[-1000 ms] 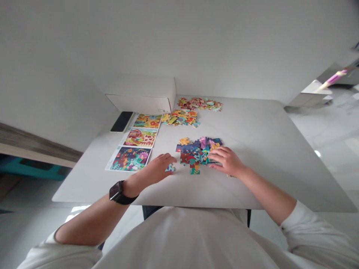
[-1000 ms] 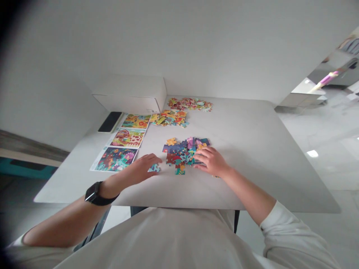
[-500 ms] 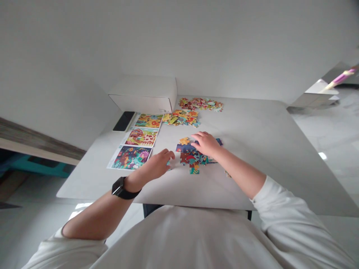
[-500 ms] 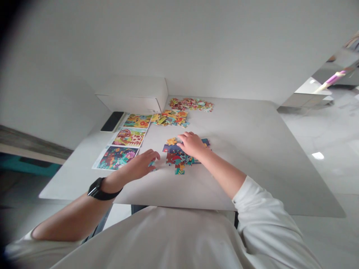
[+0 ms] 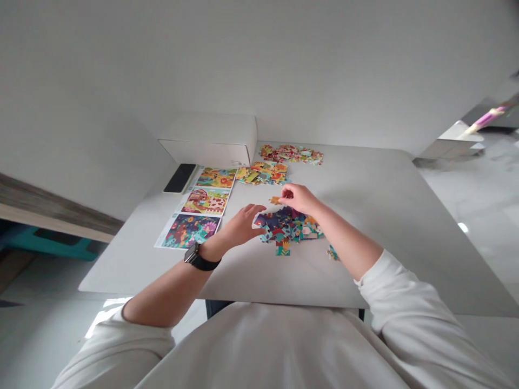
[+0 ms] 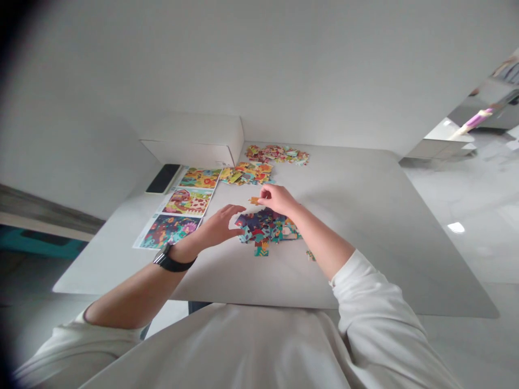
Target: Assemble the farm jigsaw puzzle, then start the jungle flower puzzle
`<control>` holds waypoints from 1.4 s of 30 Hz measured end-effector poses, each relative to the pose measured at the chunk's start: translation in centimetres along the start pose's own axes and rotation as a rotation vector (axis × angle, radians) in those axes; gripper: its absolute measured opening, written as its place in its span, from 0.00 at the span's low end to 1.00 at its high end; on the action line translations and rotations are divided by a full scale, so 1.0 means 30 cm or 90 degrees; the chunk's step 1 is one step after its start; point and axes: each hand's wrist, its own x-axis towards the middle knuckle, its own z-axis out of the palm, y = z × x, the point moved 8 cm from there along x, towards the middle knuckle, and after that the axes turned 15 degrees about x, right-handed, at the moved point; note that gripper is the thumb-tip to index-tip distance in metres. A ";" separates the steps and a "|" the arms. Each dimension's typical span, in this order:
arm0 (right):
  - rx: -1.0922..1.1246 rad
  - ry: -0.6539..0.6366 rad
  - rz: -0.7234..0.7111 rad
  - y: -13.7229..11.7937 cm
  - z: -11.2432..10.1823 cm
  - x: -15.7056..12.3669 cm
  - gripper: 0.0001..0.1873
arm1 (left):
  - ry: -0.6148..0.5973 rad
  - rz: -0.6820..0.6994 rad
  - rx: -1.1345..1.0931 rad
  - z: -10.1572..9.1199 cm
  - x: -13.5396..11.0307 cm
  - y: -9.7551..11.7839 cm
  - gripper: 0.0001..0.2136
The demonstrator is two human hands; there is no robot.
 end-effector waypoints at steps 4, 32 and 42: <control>-0.123 -0.004 -0.111 -0.002 -0.052 -0.129 0.03 | -0.065 0.036 0.052 0.028 0.036 0.007 0.39; -0.360 -0.007 0.019 0.103 -0.047 -0.478 0.37 | -0.337 -0.033 0.064 0.085 0.164 0.058 0.32; -0.310 0.014 0.005 0.111 -0.046 -0.478 0.38 | -0.377 -0.059 -0.131 0.075 0.150 0.051 0.18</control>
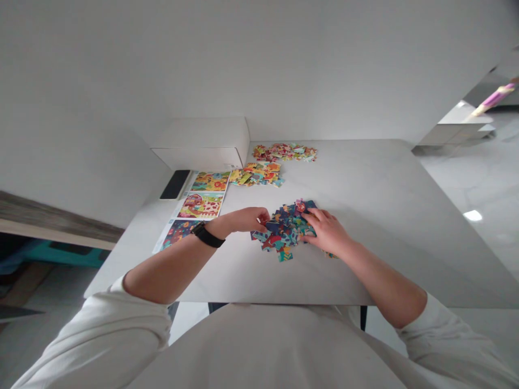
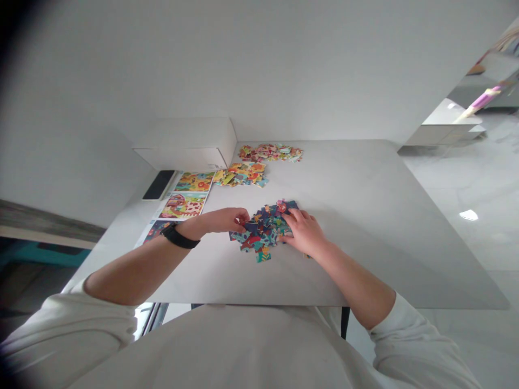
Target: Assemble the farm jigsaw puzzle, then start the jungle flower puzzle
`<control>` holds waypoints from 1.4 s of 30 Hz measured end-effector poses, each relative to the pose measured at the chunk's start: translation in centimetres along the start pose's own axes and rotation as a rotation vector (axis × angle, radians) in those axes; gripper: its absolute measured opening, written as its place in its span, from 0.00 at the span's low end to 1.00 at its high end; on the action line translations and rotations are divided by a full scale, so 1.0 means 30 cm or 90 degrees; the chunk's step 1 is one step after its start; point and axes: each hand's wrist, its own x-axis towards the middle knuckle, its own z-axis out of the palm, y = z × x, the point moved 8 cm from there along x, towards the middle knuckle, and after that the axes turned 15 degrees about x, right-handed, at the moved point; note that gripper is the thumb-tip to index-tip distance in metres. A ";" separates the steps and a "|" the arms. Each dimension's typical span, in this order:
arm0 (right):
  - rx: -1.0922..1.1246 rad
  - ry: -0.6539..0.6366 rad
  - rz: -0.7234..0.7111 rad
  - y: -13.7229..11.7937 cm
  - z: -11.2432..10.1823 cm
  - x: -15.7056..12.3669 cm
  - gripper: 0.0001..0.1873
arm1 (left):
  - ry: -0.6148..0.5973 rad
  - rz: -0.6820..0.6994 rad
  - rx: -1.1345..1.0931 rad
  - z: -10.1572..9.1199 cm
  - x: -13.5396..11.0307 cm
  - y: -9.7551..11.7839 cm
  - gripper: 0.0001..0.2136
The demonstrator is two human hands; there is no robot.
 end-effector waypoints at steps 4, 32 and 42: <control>0.004 -0.004 -0.001 0.000 -0.001 -0.001 0.37 | -0.037 0.024 -0.212 0.001 -0.015 -0.024 0.23; 0.037 -0.275 -0.064 -0.092 0.045 0.405 0.12 | 0.240 0.014 0.320 0.202 -0.160 0.217 0.33; 0.306 -0.421 -0.004 -0.031 0.030 0.382 0.15 | 0.259 0.017 0.262 0.178 -0.168 0.195 0.32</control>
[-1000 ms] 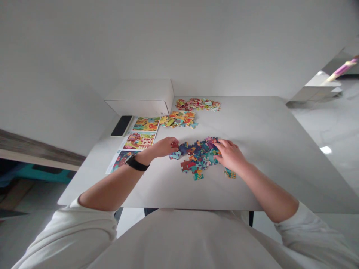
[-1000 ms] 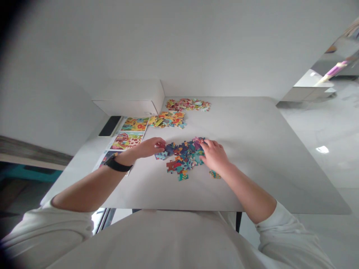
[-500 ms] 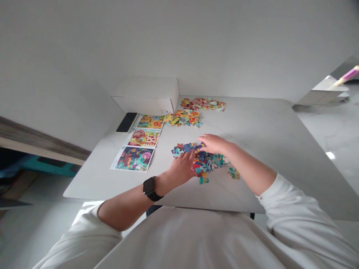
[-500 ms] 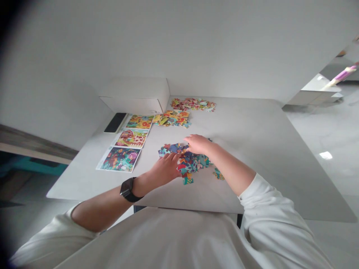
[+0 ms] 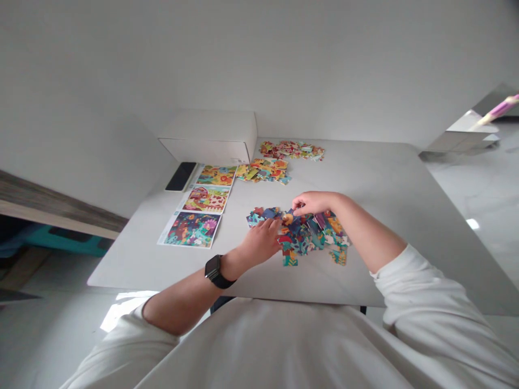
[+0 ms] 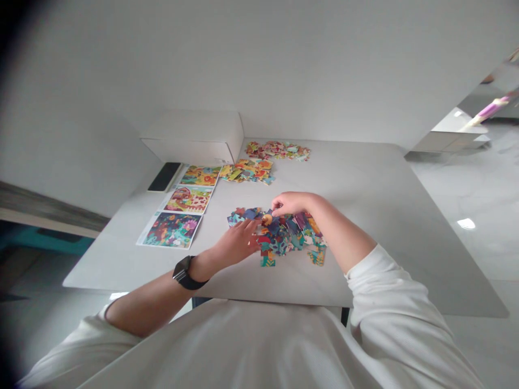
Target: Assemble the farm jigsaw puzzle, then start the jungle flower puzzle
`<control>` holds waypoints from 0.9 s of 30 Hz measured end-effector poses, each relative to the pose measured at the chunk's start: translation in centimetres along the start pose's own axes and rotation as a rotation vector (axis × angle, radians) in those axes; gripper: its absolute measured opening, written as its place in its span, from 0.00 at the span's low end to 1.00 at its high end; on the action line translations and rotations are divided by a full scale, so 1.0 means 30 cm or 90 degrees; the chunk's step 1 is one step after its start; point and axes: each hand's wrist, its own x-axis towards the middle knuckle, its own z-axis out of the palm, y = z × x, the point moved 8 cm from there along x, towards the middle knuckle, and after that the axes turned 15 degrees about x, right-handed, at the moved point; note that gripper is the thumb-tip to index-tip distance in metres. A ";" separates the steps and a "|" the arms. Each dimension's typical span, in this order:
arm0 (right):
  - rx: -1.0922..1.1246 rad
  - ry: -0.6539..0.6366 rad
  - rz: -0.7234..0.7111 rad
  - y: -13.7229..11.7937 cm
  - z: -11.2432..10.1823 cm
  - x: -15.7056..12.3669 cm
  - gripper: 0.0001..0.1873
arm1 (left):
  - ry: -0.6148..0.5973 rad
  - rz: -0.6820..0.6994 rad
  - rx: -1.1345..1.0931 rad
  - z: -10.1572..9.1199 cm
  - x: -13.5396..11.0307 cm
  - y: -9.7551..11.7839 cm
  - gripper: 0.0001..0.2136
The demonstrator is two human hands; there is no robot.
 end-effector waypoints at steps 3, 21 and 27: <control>0.096 0.016 -0.005 0.016 -0.016 -0.008 0.22 | 0.023 -0.002 -0.089 0.007 0.023 -0.025 0.34; 0.530 0.141 -0.126 -0.015 -0.023 -0.005 0.25 | -0.007 -0.142 -0.793 0.106 0.190 -0.104 0.22; 0.149 0.389 -0.032 0.069 -0.090 -0.023 0.07 | 0.060 -0.062 -0.520 0.009 0.107 -0.106 0.17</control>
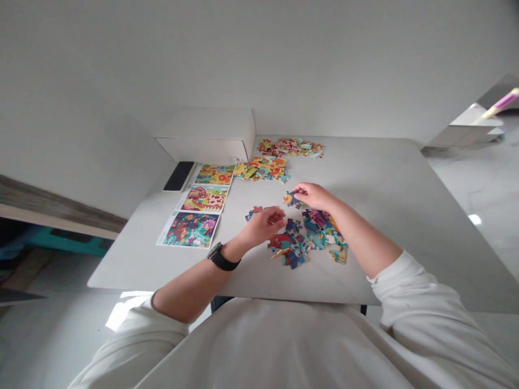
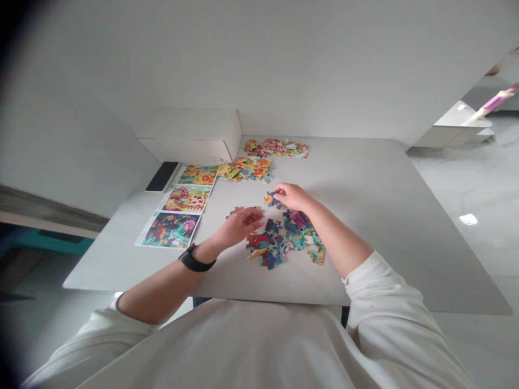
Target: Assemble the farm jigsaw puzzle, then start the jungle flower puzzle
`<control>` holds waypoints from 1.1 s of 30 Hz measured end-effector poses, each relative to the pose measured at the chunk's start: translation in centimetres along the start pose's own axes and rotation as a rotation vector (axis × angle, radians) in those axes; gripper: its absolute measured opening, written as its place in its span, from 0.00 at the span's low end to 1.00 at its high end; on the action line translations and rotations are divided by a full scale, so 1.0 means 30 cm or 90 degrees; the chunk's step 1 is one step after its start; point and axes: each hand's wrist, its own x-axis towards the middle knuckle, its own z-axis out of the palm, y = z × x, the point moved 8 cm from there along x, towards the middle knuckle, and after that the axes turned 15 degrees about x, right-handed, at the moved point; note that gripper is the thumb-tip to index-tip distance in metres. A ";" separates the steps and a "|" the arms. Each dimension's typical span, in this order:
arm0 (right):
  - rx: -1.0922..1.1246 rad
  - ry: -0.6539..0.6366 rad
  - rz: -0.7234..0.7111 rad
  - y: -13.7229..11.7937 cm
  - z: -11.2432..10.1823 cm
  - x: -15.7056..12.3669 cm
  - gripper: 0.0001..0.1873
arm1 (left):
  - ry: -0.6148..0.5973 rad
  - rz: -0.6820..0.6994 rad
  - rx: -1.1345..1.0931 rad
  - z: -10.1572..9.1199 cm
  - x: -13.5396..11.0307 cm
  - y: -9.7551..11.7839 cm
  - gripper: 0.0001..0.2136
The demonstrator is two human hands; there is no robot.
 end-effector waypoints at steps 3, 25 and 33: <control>-0.179 0.082 -0.114 -0.056 -0.025 -0.052 0.12 | -0.058 0.190 0.192 0.018 -0.099 0.110 0.22; -0.419 -0.119 -0.202 -0.086 0.262 -0.460 0.45 | -0.059 0.158 0.544 0.015 -0.142 0.100 0.32; -0.439 0.027 -0.134 -0.027 0.076 -0.445 0.17 | 0.033 0.174 0.567 -0.069 -0.127 0.109 0.26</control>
